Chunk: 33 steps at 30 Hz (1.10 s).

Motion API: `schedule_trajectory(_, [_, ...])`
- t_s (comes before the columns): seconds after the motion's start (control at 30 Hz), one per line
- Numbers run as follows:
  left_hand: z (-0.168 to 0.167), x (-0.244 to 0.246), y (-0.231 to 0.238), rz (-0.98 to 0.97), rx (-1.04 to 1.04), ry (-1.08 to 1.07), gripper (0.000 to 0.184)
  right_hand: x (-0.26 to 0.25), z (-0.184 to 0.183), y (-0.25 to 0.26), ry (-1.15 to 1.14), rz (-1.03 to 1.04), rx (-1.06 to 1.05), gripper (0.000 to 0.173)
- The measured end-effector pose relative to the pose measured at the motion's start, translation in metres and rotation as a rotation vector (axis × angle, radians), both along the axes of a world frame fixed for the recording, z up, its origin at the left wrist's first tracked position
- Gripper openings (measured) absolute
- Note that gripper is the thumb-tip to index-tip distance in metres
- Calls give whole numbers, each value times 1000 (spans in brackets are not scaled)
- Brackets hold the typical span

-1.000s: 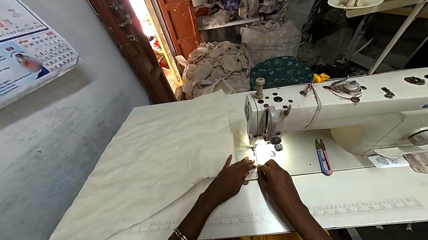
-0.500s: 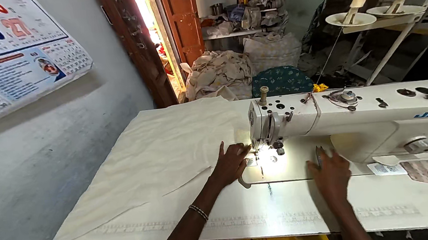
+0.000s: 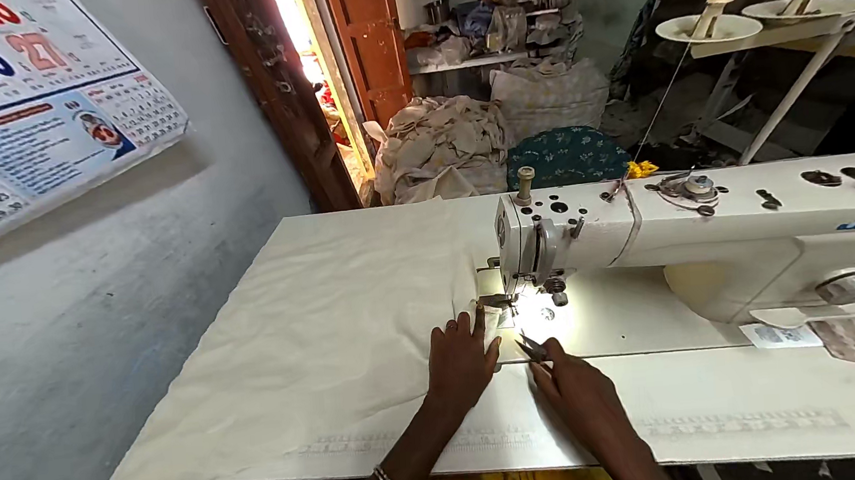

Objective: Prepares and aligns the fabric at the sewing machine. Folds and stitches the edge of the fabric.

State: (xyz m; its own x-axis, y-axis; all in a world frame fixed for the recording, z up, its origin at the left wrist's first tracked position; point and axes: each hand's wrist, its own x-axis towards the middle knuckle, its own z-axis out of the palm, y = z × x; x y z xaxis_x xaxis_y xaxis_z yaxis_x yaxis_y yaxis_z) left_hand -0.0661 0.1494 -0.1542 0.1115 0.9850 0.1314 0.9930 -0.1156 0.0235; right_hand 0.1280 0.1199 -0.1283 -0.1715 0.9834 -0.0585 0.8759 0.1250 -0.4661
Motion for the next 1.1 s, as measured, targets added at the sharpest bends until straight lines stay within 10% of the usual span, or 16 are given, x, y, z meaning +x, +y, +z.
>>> schedule_trajectory(0.43, [25, -15, -46, -151, -294, -242, 66, -25, 6, 32, -102, -137, -35, 41])
schedule_trajectory(0.6, [86, -135, -98, -478, -476, -418, 68, 56, -8, 38, 31, -265, 191, 39])
schedule_trajectory(0.8, [99, -311, -94, 161, -774, -89, 111, 111, -21, 93, -224, -286, 486, 36])
schedule_trajectory(0.97, [48, -359, -50, 213, -671, -101, 146, 20, -14, 17, -29, 13, 318, 57])
schedule_trajectory(1.1, [39, -306, 18, 271, -531, -12, 147, -78, -34, -47, 180, 474, 229, 97])
